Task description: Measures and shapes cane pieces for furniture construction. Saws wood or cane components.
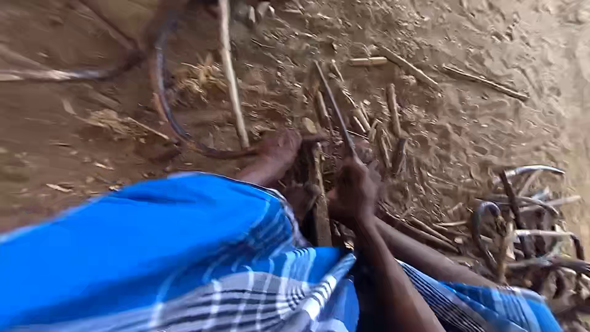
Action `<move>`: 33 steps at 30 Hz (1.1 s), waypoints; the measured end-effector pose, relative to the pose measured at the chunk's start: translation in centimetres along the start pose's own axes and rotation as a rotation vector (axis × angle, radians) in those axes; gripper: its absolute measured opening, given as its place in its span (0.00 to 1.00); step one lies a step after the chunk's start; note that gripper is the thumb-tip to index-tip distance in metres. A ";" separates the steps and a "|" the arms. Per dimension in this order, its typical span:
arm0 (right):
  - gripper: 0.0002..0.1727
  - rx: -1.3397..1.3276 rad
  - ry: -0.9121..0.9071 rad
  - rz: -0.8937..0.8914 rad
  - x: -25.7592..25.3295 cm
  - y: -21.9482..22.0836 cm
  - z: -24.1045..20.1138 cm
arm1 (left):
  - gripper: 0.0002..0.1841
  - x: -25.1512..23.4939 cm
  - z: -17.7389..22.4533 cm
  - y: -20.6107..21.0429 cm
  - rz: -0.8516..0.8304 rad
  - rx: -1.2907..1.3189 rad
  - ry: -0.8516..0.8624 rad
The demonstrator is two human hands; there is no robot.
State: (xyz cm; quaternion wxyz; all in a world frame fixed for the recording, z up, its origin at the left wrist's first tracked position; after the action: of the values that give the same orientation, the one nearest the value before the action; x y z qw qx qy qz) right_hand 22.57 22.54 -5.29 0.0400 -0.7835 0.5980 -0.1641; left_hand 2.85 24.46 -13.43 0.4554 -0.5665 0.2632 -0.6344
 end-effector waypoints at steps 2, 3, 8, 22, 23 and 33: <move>0.27 -0.127 -0.074 0.037 -3.3 1.2 -0.1 | 0.11 -0.4 0.6 -0.4 0.025 -0.010 -0.026; 0.25 -0.139 -0.042 0.008 -1.6 0.7 -0.2 | 0.11 0.0 0.7 -0.7 0.012 -0.016 -0.052; 0.26 0.072 0.048 -0.025 6.1 -3.8 -1.4 | 0.16 0.2 -0.6 -2.3 0.065 0.004 -0.061; 0.27 -0.084 -0.038 0.064 -3.4 0.7 0.7 | 0.12 -0.3 0.9 -0.4 0.003 -0.001 -0.035; 0.29 -0.059 -0.067 0.052 -4.9 1.2 0.3 | 0.11 -0.3 1.0 -0.9 0.021 -0.004 -0.043; 0.27 -0.138 0.060 0.048 -4.2 0.8 1.7 | 0.10 -0.9 0.4 0.0 0.038 -0.012 -0.031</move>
State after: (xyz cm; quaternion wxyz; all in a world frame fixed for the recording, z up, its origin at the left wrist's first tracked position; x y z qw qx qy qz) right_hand 21.40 26.09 -7.94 -0.0282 -0.7645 0.6275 -0.1447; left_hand 3.16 25.29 -13.79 0.4681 -0.5738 0.2707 -0.6151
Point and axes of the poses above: each hand's wrist, its own x-axis away from the middle knuckle, its own y-axis out of the palm, z = x × y, the point moved 8 cm from there along -x, towards the middle knuckle, and after that the axes turned 9 degrees about y, right-handed, at the moved point
